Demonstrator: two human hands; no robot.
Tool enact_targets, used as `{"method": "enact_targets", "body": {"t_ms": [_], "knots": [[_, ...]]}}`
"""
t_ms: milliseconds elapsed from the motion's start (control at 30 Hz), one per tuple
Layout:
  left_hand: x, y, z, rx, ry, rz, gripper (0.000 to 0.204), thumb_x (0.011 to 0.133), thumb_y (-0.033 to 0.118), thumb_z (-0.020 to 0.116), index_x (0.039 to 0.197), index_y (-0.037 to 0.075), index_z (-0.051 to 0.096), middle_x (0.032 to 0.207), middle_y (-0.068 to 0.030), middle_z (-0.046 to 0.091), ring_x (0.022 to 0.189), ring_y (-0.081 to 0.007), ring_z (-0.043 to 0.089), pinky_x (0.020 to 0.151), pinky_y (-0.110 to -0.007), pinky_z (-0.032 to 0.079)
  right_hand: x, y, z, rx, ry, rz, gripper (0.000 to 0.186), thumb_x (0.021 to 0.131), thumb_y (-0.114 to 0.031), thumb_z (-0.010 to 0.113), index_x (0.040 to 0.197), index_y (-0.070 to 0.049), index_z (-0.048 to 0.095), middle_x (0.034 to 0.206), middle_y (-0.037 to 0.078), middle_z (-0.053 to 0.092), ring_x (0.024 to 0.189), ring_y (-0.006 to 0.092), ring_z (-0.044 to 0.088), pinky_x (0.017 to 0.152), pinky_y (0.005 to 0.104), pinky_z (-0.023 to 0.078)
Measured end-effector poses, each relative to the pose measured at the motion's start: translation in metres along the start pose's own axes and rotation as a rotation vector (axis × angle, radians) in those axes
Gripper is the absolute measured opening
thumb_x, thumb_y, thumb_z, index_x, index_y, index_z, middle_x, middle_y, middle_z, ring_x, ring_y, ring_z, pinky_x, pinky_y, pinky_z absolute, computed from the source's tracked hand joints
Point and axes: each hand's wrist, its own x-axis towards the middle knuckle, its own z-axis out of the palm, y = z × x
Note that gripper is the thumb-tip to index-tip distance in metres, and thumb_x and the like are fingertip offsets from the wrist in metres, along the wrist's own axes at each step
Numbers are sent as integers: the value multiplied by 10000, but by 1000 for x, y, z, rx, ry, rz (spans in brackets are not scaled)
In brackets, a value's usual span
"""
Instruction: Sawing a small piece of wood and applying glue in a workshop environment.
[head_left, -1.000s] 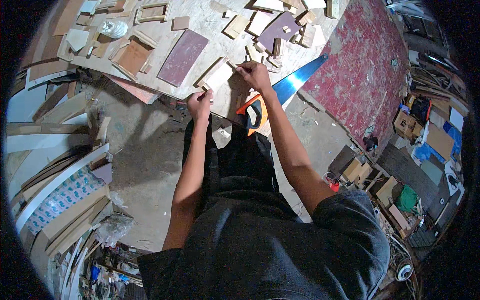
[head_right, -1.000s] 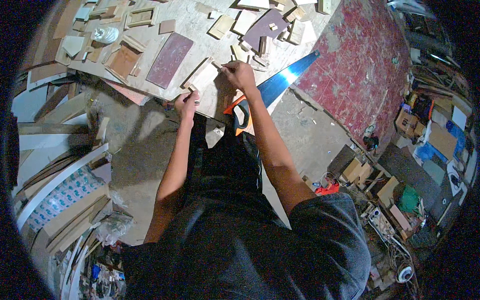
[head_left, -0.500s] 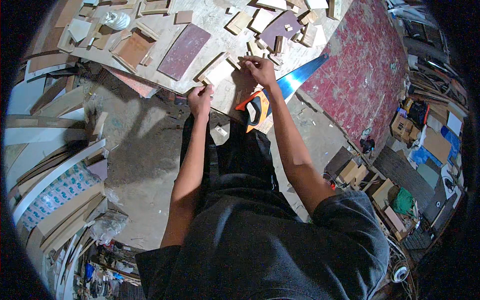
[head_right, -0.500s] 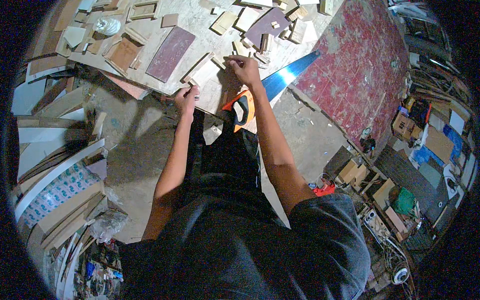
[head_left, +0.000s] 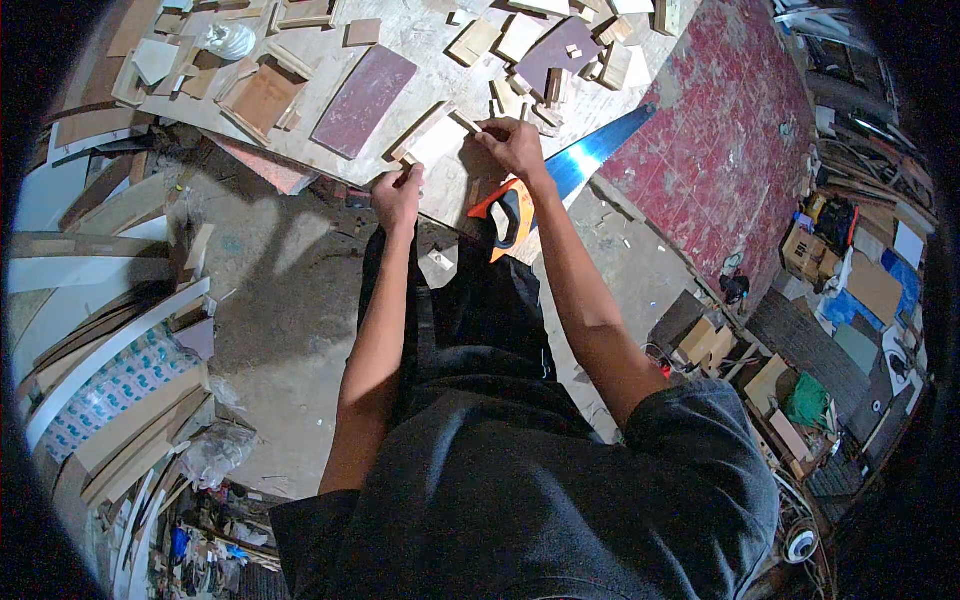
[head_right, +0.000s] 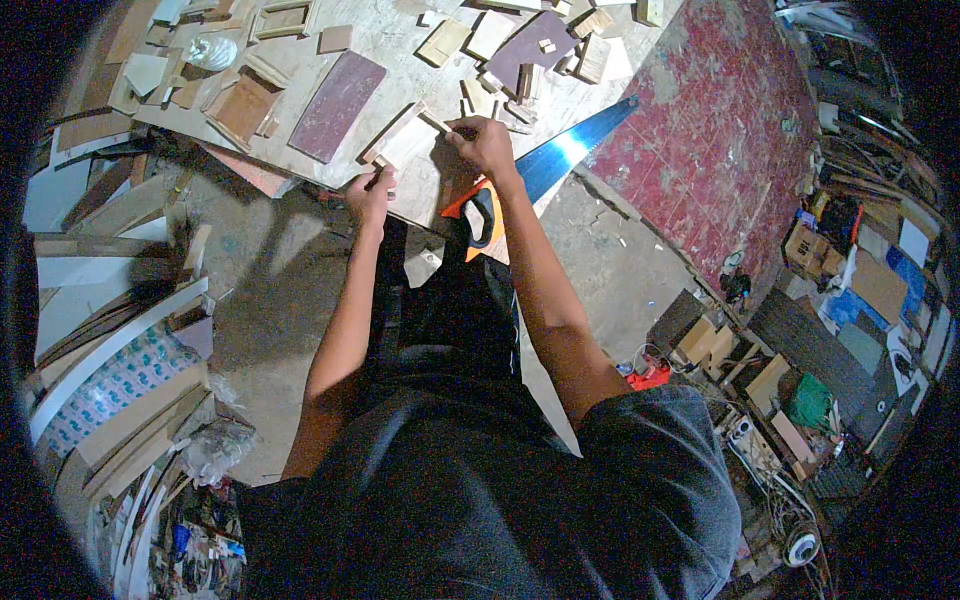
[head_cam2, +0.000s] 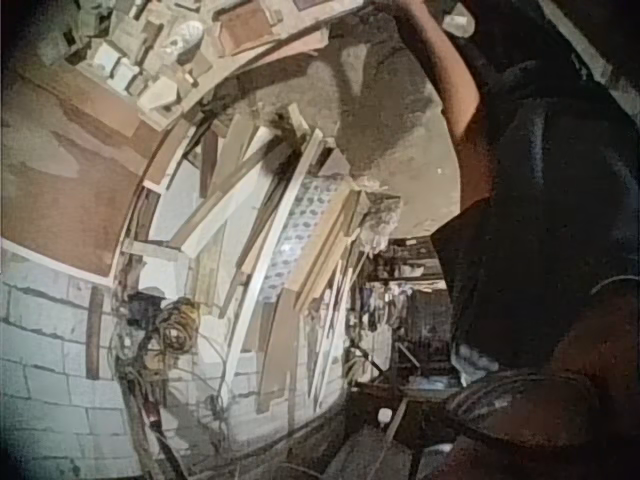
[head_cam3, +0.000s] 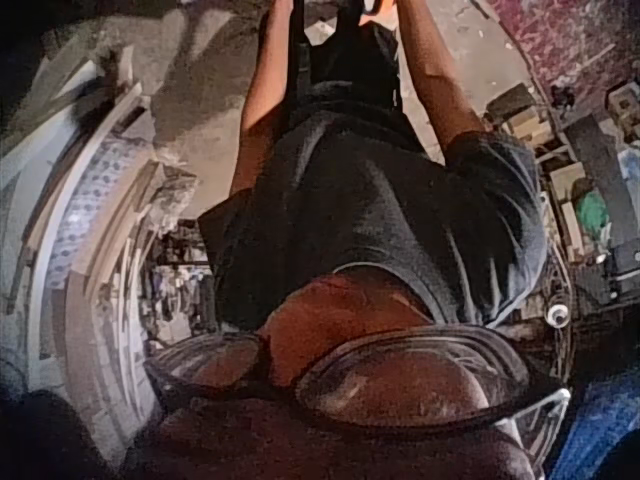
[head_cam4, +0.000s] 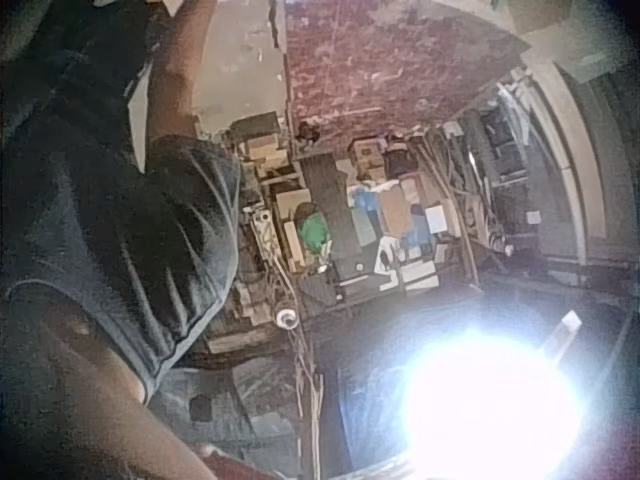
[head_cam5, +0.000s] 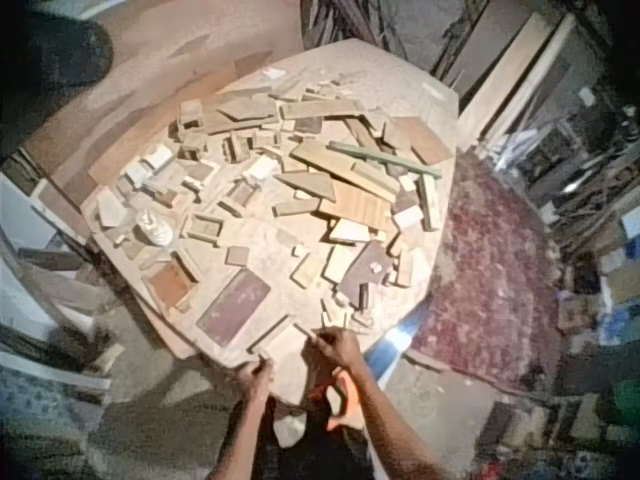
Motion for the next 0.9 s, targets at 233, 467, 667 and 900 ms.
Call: {"method": "enact_targets", "body": {"t_ms": [233, 467, 667, 900], "knots": [[-2, 5, 6, -16, 10, 23, 266, 845, 223, 761, 815, -33, 694, 712, -53, 685, 598, -122, 617, 570, -285, 491, 2, 10, 0, 34, 16, -32, 302, 791, -318, 768, 995, -96, 765, 911, 146, 729, 799, 299, 706, 734, 382, 547], [-1, 2, 2, -9, 29, 25, 243, 832, 193, 772, 858, -35, 692, 731, -59, 687, 591, -127, 615, 563, -287, 491, -4, -4, 5, 41, 62, -40, 304, 777, -334, 774, 975, -103, 763, 922, 146, 721, 787, 298, 701, 719, 381, 547], [-1, 1, -1, 34, 22, -4, 241, 807, 171, 797, 883, -34, 697, 773, -75, 705, 661, -139, 646, 610, -287, 513, -7, -8, 7, -25, 61, -52, 296, 778, -335, 773, 969, -110, 761, 922, 138, 713, 782, 302, 693, 703, 389, 541], [-3, -3, -4, 71, -26, 79, 289, 717, 109, 865, 895, -37, 689, 824, -101, 709, 711, -164, 657, 683, -295, 534, -8, -12, 3, -34, 64, -76, 303, 797, -345, 755, 999, -119, 756, 943, 127, 710, 822, 296, 694, 744, 386, 547]]}}
